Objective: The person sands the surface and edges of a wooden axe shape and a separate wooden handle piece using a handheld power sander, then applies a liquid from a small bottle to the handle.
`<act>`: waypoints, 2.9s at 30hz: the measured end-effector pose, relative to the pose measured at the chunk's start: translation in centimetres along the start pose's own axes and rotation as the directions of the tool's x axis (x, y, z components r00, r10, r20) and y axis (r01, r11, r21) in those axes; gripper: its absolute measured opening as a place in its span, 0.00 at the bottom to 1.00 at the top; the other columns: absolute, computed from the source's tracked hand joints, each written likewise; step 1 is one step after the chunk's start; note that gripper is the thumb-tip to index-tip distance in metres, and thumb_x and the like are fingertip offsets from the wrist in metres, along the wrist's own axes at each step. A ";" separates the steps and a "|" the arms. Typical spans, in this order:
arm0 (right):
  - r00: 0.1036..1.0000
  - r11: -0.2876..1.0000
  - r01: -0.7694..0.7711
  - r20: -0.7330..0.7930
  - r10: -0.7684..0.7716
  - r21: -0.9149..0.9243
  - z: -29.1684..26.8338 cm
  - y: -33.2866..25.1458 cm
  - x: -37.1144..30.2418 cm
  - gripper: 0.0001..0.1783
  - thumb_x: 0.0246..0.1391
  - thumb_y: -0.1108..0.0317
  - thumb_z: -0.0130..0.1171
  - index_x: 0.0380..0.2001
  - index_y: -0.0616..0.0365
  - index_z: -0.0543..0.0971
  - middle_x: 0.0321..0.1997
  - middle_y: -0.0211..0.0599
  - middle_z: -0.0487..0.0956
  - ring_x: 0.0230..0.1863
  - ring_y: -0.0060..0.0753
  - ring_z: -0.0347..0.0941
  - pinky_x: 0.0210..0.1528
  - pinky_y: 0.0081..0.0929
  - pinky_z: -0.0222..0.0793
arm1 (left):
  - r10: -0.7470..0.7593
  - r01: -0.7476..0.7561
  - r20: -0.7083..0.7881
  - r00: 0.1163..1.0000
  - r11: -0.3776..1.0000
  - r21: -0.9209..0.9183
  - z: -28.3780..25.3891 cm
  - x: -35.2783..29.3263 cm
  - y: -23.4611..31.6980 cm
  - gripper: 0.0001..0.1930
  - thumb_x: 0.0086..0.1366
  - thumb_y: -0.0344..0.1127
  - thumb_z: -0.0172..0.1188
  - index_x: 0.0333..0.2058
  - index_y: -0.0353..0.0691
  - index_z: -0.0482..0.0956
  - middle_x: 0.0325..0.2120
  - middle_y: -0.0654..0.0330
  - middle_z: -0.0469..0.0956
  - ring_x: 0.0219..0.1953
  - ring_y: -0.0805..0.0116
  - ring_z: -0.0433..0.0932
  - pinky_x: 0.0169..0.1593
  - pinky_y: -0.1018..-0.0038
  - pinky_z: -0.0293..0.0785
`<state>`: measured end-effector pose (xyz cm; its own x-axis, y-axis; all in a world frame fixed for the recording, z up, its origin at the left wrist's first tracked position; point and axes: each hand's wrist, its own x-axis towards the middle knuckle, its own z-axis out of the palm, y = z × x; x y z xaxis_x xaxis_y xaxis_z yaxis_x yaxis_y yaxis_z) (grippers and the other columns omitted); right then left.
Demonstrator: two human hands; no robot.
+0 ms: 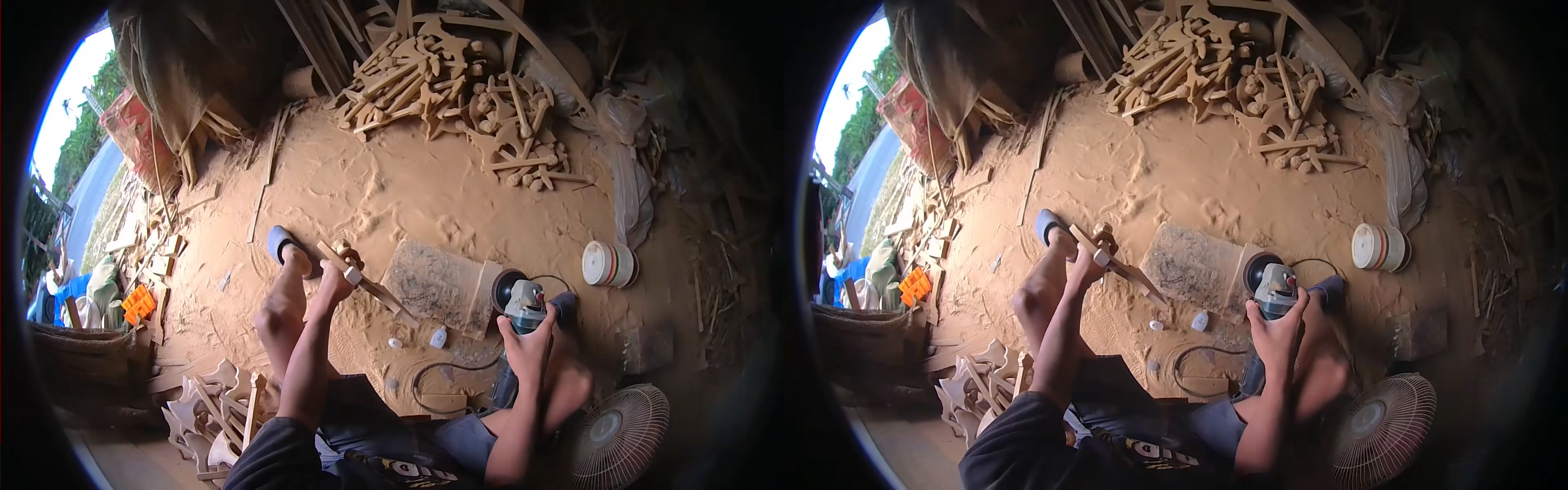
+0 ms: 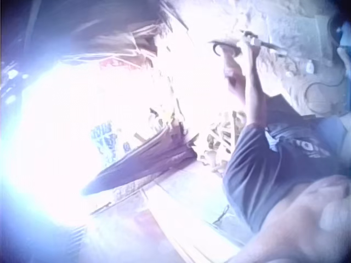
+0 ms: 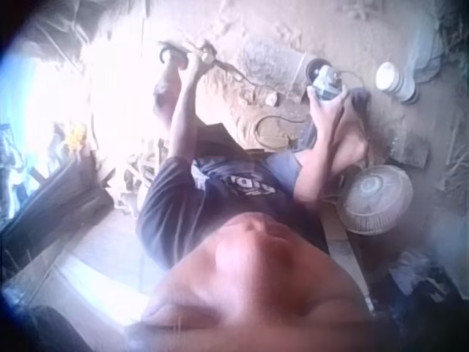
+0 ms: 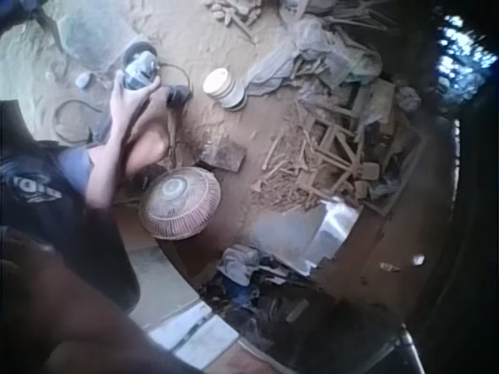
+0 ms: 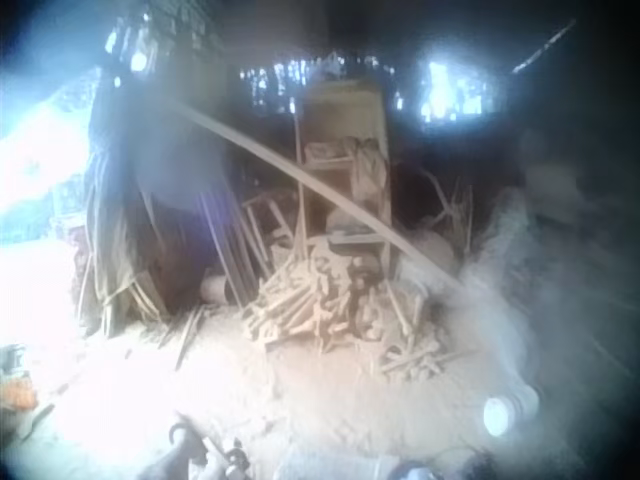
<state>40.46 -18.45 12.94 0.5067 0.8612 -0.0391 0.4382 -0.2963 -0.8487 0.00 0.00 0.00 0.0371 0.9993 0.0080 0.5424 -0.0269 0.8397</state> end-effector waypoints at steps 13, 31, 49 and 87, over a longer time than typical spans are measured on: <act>0.990 0.986 0.139 0.012 -0.140 0.091 2.8 -0.4 -1.2 0.47 0.47 0.60 0.80 0.64 0.64 0.63 0.47 0.49 0.82 0.47 0.40 0.81 0.53 0.39 0.76 | 0.320 -0.207 0.019 0.947 0.656 -0.726 0.0 -1.2 4.7 0.10 0.70 0.27 0.62 0.49 0.38 0.81 0.76 0.49 0.58 0.70 0.37 0.69 0.69 0.53 0.74; 0.929 0.937 0.314 0.156 -0.336 0.151 9.1 0.0 -3.4 0.56 0.50 0.63 0.79 0.73 0.67 0.54 0.61 0.59 0.75 0.60 0.49 0.76 0.64 0.43 0.70 | -0.363 0.096 -0.064 0.930 0.406 -0.909 5.8 2.9 4.8 0.16 0.76 0.43 0.60 0.30 0.48 0.67 0.18 0.70 0.66 0.16 0.78 0.63 0.22 0.75 0.63; 0.902 0.925 0.372 0.266 -0.340 -0.076 10.6 -0.1 -4.6 0.54 0.52 0.56 0.74 0.74 0.65 0.56 0.54 0.69 0.81 0.47 0.69 0.82 0.48 0.56 0.79 | -0.269 0.053 -0.221 0.937 0.738 -0.673 7.8 4.1 8.6 0.21 0.78 0.43 0.56 0.24 0.45 0.67 0.15 0.70 0.65 0.15 0.78 0.64 0.20 0.73 0.64; 0.917 0.916 0.362 0.246 -0.315 -0.175 9.8 -2.3 -4.2 0.53 0.53 0.57 0.75 0.73 0.64 0.56 0.41 0.65 0.83 0.39 0.68 0.82 0.39 0.57 0.78 | -0.238 -0.013 -0.269 0.933 0.727 -0.686 8.7 3.4 9.7 0.16 0.78 0.44 0.57 0.31 0.44 0.67 0.17 0.70 0.65 0.15 0.79 0.63 0.20 0.75 0.64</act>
<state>30.03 -17.35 9.91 0.1439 0.9844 0.1017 0.7145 -0.0322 -0.6989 12.72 2.91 3.42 -0.3202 0.9463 -0.0457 -0.1824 -0.0142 0.9831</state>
